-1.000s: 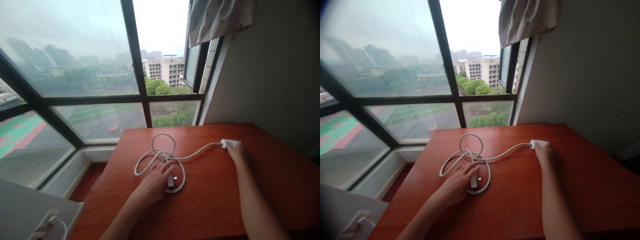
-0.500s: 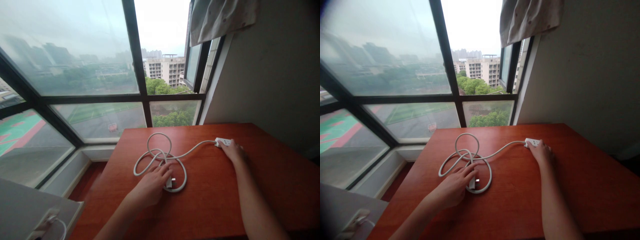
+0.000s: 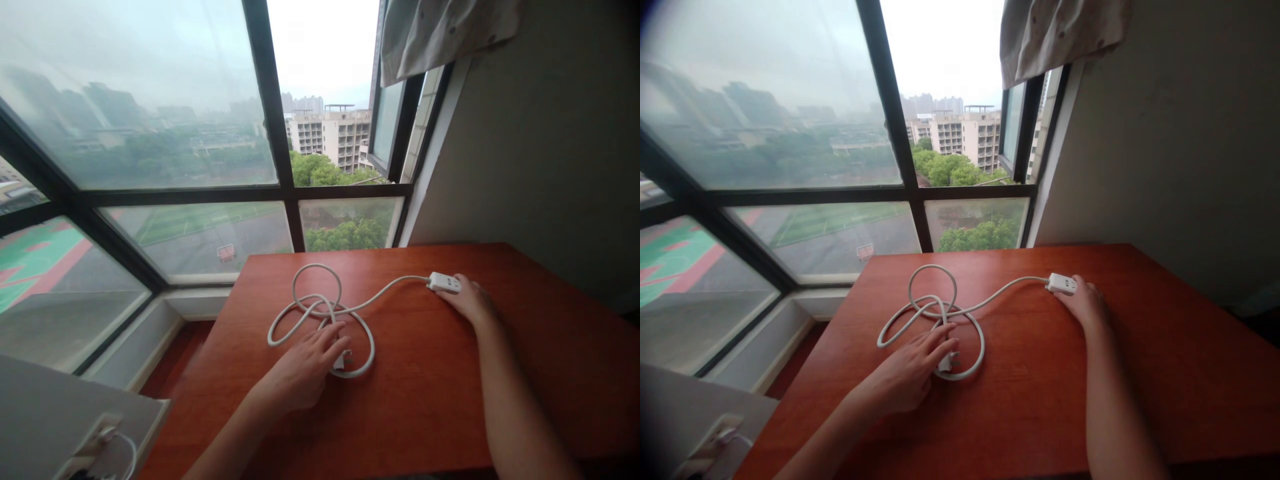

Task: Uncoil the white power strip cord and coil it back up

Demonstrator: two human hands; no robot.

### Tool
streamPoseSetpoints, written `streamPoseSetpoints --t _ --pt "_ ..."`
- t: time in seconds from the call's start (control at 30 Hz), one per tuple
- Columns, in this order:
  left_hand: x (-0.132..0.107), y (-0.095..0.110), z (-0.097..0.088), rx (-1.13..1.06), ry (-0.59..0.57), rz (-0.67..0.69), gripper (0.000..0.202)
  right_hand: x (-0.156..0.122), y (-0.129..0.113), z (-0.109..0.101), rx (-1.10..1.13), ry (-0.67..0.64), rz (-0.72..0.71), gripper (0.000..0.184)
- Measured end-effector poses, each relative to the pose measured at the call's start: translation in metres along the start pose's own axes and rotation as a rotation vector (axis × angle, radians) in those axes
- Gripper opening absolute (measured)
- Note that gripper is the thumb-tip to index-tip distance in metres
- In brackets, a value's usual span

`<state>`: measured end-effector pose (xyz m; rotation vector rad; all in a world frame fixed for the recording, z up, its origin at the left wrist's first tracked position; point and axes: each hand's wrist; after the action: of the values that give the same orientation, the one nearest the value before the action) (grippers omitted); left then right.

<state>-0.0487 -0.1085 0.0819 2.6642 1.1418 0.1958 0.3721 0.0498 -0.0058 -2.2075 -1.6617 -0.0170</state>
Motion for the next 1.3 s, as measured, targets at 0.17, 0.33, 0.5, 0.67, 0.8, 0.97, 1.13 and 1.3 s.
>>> streamPoseSetpoints --t 0.17,0.33,0.5,0.67,0.8,0.97,1.13,1.3 --pt "0.0 -0.004 0.003 0.015 0.037 -0.021 0.068 0.0 0.0 0.0 -0.008 0.001 0.002 0.072" --pt "0.001 -0.009 0.012 0.056 0.126 -0.039 0.064 0.0 0.0 0.0 -0.015 -0.003 0.003 0.072" --pt "0.002 -0.011 0.016 0.077 0.198 -0.013 0.059 0.0 -0.001 -0.001 -0.022 -0.014 0.008 0.073" --pt "0.007 -0.014 0.021 0.011 0.36 -0.026 0.063 -0.001 -0.001 0.0 -0.012 -0.001 0.016 0.073" --pt "0.01 -0.014 0.025 0.012 0.299 -0.038 0.079 -0.002 -0.002 0.0 0.003 0.008 0.007 0.073" --pt "0.005 -0.01 0.009 -0.059 0.075 -0.008 0.09 -0.002 -0.004 -0.001 -0.007 0.001 0.015 0.074" --pt "0.007 -0.007 -0.015 -0.168 -0.02 0.011 0.077 -0.006 -0.005 -0.003 0.011 -0.021 0.029 0.074" --pt "0.013 -0.01 -0.013 -0.182 -0.026 -0.021 0.071 -0.009 -0.027 -0.02 0.076 0.105 0.025 0.072"
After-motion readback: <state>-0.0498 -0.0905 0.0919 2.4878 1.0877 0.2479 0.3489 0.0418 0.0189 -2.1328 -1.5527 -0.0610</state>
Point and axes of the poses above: each hand's wrist, its own x-axis towards the middle knuckle, its own z-axis out of the palm, y = z × x, and after that the axes turned 1 degree about x, right-handed
